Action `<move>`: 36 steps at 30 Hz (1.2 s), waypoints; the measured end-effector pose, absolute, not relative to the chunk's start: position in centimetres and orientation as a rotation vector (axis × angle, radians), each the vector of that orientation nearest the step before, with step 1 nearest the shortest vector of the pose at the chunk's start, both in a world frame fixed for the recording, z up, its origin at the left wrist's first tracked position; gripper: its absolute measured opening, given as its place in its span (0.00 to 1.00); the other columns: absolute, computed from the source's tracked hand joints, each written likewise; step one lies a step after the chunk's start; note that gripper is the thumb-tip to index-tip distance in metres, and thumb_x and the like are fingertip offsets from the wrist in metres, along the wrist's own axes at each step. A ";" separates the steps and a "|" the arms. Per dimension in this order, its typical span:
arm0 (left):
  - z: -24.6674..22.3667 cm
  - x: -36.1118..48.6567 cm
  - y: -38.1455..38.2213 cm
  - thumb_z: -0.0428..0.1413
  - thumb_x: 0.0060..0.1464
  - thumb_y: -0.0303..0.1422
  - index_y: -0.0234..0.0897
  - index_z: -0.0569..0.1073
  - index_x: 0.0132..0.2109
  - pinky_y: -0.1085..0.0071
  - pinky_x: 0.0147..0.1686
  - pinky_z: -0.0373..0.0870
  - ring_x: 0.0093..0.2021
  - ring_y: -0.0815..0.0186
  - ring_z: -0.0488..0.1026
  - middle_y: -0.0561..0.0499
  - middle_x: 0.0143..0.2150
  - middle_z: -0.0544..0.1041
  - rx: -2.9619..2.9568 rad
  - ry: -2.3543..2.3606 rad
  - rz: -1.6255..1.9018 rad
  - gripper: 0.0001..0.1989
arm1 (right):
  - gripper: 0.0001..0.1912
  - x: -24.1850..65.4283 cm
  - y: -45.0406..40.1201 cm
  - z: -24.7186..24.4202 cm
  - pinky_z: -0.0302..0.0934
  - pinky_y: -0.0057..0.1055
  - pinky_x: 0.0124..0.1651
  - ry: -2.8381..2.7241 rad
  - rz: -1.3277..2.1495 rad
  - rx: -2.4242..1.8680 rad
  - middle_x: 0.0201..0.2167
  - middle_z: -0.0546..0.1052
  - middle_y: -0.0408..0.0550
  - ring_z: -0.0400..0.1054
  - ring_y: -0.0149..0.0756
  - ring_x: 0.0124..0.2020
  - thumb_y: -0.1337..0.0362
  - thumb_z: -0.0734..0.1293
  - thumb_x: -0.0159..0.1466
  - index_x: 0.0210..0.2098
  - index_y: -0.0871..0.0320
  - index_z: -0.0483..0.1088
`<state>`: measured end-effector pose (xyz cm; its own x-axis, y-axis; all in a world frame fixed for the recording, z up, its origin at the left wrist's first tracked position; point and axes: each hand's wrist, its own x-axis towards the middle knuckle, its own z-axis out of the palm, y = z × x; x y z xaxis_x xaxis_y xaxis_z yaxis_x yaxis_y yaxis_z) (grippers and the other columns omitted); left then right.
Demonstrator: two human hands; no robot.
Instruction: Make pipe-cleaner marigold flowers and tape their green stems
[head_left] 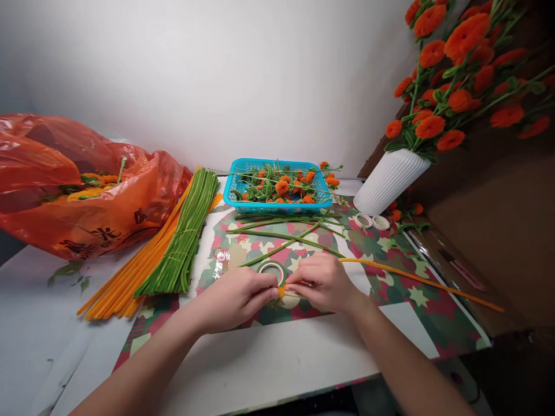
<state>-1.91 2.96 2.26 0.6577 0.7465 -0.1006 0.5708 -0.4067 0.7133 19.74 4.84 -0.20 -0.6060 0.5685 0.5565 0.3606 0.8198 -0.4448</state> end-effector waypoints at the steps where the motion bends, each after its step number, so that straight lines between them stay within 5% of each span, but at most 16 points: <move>1: 2.3 -1.8 2.9 0.45 0.63 0.37 0.39 0.63 0.26 0.71 0.24 0.48 0.21 0.69 0.54 0.57 0.19 0.59 2.136 1.049 0.315 0.16 | 0.13 19.6 4.8 -0.3 0.48 0.28 0.26 -2.286 0.263 -0.669 0.17 0.69 0.39 0.61 0.26 0.20 0.62 0.65 0.66 0.26 0.58 0.73; 8: 1.8 -0.8 2.1 0.41 0.63 0.39 0.40 0.61 0.28 0.70 0.25 0.46 0.22 0.66 0.58 0.55 0.20 0.62 2.151 1.328 0.355 0.16 | 0.12 19.0 4.3 -0.3 0.45 0.30 0.27 -2.217 -0.245 -0.727 0.16 0.64 0.40 0.56 0.29 0.21 0.70 0.62 0.66 0.28 0.59 0.73; 14: 1.2 0.3 1.5 0.42 0.62 0.39 0.41 0.58 0.27 0.71 0.24 0.47 0.21 0.67 0.56 0.56 0.19 0.59 1.946 1.494 0.617 0.15 | 0.10 18.4 3.4 0.1 0.48 0.31 0.27 -2.150 -0.212 -0.789 0.18 0.71 0.42 0.62 0.30 0.22 0.71 0.62 0.66 0.31 0.61 0.73; 21: 1.3 0.1 1.6 0.46 0.61 0.44 0.38 0.60 0.27 0.73 0.23 0.50 0.23 0.71 0.52 0.58 0.22 0.55 1.408 1.208 0.941 0.18 | 0.06 18.3 3.3 0.0 0.55 0.27 0.24 -1.894 0.467 -0.782 0.20 0.75 0.44 0.64 0.29 0.21 0.69 0.66 0.62 0.30 0.60 0.76; 24: 1.4 -0.8 1.9 0.47 0.61 0.45 0.37 0.62 0.27 0.73 0.21 0.45 0.21 0.72 0.46 0.59 0.21 0.51 1.317 0.987 0.862 0.19 | 0.08 18.9 3.7 0.2 0.52 0.25 0.19 -1.793 0.968 -0.879 0.18 0.73 0.44 0.60 0.27 0.18 0.64 0.68 0.60 0.26 0.61 0.76; 27: 1.8 -1.7 2.2 0.47 0.61 0.44 0.35 0.67 0.28 0.73 0.22 0.48 0.22 0.72 0.50 0.57 0.21 0.56 1.459 0.862 0.691 0.20 | 0.10 19.7 4.3 0.7 0.48 0.23 0.17 -1.819 1.239 -0.940 0.15 0.70 0.42 0.56 0.24 0.16 0.61 0.72 0.57 0.24 0.61 0.77; 31: 2.4 -2.5 2.7 0.45 0.63 0.41 0.36 0.68 0.28 0.73 0.25 0.53 0.23 0.71 0.58 0.55 0.21 0.62 1.759 0.846 0.357 0.20 | 0.10 20.1 4.7 1.3 0.49 0.24 0.20 -1.963 0.973 -0.945 0.16 0.73 0.42 0.58 0.25 0.18 0.62 0.76 0.52 0.19 0.60 0.76; 36: 2.0 -1.8 2.8 0.44 0.62 0.38 0.37 0.62 0.25 0.72 0.24 0.48 0.21 0.70 0.55 0.57 0.19 0.60 2.045 1.221 0.318 0.18 | 0.11 19.1 4.0 0.5 0.51 0.29 0.27 -2.084 0.294 -0.819 0.15 0.72 0.41 0.61 0.26 0.19 0.66 0.71 0.59 0.20 0.60 0.73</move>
<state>-1.82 2.84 1.96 0.5207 0.8411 -0.1464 0.6630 -0.2903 0.6901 19.10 4.03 0.52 -0.4199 0.6474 0.6360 0.4461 0.7576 -0.4765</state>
